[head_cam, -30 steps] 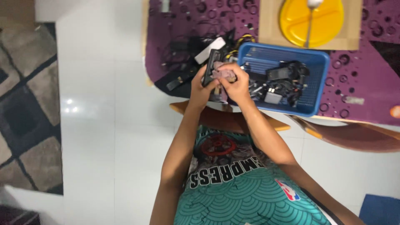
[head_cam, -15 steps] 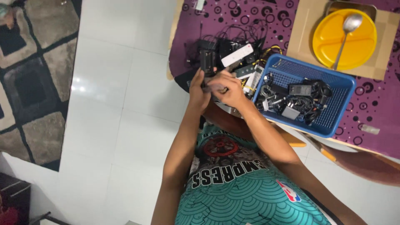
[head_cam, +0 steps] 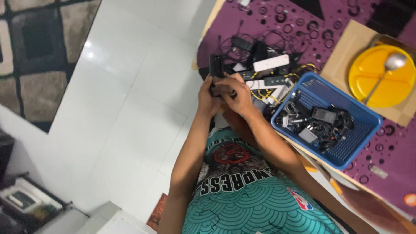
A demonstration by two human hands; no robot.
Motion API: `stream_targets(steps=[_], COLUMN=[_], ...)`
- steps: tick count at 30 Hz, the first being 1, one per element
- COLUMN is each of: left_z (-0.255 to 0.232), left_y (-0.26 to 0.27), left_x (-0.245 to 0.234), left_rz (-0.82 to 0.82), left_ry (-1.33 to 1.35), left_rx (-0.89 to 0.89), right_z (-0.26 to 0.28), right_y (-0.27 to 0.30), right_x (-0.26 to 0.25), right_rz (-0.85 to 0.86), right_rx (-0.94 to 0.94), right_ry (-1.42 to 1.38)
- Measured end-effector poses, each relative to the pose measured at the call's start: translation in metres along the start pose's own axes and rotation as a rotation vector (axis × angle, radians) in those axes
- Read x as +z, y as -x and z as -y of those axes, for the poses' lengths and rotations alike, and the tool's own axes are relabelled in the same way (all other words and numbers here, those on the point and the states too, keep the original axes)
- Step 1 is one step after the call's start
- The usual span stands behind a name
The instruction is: The person wipes a cable and a remote control with a cloth, then picks up a charger from a basket and wipes it.
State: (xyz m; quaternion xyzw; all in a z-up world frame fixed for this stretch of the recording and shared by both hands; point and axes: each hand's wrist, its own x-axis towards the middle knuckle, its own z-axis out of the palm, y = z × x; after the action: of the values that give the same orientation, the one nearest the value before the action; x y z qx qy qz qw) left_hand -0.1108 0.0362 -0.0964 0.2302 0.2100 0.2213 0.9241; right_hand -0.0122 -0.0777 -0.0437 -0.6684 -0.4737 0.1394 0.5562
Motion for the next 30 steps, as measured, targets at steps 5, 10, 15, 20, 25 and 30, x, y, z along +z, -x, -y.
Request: stream_targets(steps=[5, 10, 15, 20, 25, 30], left_z=[-0.020, -0.013, -0.028, -0.014, -0.010, 0.015], left_y=[0.014, 0.016, 0.010, 0.000, -0.016, -0.023], left_x=[-0.015, -0.026, -0.028, -0.001, 0.008, 0.034], left_rz=[-0.119, -0.114, -0.125, -0.077, -0.042, 0.002], left_ry=[0.024, 0.048, -0.040, 0.027, -0.075, 0.051], left_rx=[0.049, 0.114, 0.086, -0.011, -0.104, -0.165], right_z=[-0.006, -0.013, -0.007, -0.004, -0.007, -0.015], right_y=[0.002, 0.001, 0.006, 0.002, 0.012, 0.010], right_x=[0.022, 0.037, 0.030, 0.015, -0.002, -0.022], right_rz=[0.121, 0.070, 0.270, 0.023, 0.019, -0.186], right_rx=[-0.094, -0.036, 0.142, -0.003, -0.036, 0.065], right_ry=[-0.105, -0.076, -0.132, -0.071, -0.075, -0.003])
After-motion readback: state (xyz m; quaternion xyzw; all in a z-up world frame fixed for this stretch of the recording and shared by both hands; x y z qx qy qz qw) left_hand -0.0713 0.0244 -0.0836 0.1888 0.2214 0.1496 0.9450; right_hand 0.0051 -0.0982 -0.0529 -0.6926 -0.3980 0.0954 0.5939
